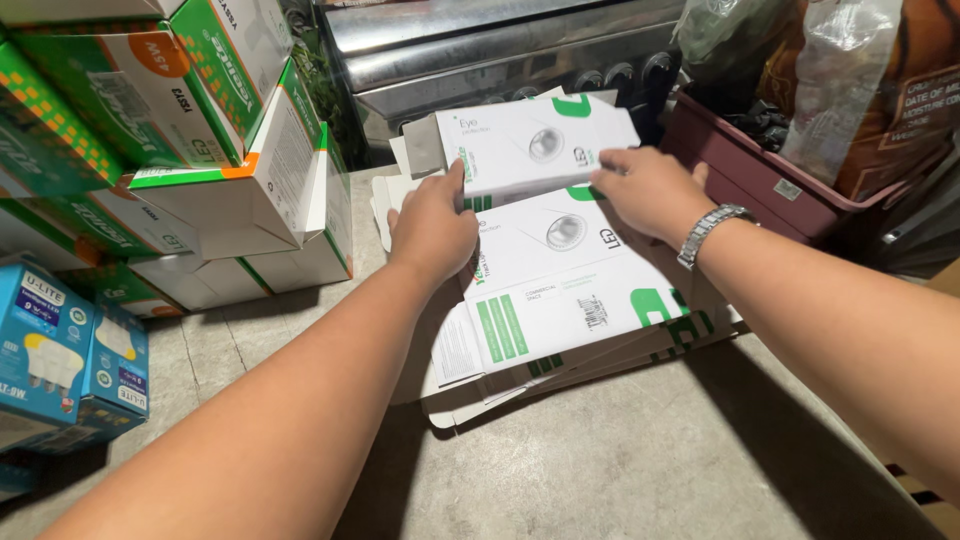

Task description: The person flattens empty LED bulb boxes by hand on a table, pressing each box flat and stacking the flattened cardboard pieces, then picks up another box to flatten.

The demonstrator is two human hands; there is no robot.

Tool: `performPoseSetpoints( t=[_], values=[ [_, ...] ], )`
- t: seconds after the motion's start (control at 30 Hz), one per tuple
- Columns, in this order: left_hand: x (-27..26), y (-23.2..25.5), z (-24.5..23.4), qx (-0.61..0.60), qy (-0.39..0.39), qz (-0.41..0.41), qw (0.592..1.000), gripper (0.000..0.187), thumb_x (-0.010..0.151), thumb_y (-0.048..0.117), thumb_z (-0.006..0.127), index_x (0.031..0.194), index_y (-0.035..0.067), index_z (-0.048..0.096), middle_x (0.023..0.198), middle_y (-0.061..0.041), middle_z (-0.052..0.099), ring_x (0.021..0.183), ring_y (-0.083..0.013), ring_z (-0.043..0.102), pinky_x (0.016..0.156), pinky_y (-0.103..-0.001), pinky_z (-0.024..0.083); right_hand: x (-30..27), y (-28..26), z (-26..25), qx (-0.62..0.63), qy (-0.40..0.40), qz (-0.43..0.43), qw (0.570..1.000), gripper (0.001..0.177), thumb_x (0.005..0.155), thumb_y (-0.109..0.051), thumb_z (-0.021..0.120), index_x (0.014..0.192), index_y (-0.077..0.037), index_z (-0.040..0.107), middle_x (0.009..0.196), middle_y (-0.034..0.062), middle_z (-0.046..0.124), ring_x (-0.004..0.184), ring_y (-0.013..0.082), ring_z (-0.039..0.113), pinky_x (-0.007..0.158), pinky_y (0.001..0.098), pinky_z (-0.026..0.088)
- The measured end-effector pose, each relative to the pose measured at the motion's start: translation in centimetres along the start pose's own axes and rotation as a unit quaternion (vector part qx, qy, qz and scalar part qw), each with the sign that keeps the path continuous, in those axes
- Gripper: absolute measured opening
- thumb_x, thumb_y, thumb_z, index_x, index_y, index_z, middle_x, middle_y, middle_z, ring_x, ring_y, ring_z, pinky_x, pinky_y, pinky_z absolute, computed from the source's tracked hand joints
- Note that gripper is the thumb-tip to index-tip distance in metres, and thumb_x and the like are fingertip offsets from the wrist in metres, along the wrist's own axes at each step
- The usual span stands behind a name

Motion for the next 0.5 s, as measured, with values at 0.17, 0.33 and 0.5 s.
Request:
performPoseSetpoints(
  t=[0.17, 0.33, 0.5],
  values=[
    [1.4, 0.7, -1.7, -0.016, 0.102, 0.068, 0.992, 0.062, 0.087, 0.012, 0.061, 0.148, 0.018, 0.052, 0.134, -0.006, 0.06, 0.131, -0.0289, 0.05, 0.118, -0.058, 0.025, 2.1, 0.0, -1.6, 0.048, 0.115, -0.07, 0.99, 0.048, 0.093, -0.04, 0.064, 0.134, -0.015, 0.067, 0.136, 0.0119, 0.064, 0.133, 0.0333, 0.054, 0.121, 0.0677, 0.007],
    [3.4, 0.0, -2.3, 0.003, 0.072, 0.036, 0.997, 0.062, 0.092, 0.011, 0.057, 0.152, 0.021, 0.044, 0.135, -0.003, 0.057, 0.134, -0.0276, 0.045, 0.12, -0.062, 0.015, 4.2, -0.6, -0.7, 0.028, 0.123, -0.116, 0.985, 0.054, 0.093, -0.041, 0.063, 0.14, -0.015, 0.061, 0.147, 0.0099, 0.052, 0.141, 0.0338, 0.037, 0.116, 0.0709, 0.006],
    [4.4, -1.7, -0.6, 0.087, 0.006, 0.026, 0.996, 0.062, 0.096, 0.018, 0.058, 0.154, 0.033, 0.04, 0.158, -0.005, 0.034, 0.147, -0.03, 0.03, 0.123, -0.058, 0.016, 5.6, -0.5, 2.2, -0.086, 0.066, -0.126, 0.986, 0.059, 0.09, -0.047, 0.062, 0.143, -0.021, 0.058, 0.155, 0.0139, 0.036, 0.147, 0.0357, 0.024, 0.115, 0.0689, 0.005]
  ],
)
Point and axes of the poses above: each hand's wrist, its own x-axis towards the middle knuckle, its own z-axis out of the palm, y = z × x, the point moved 5 cm from there along x, towards the middle knuckle
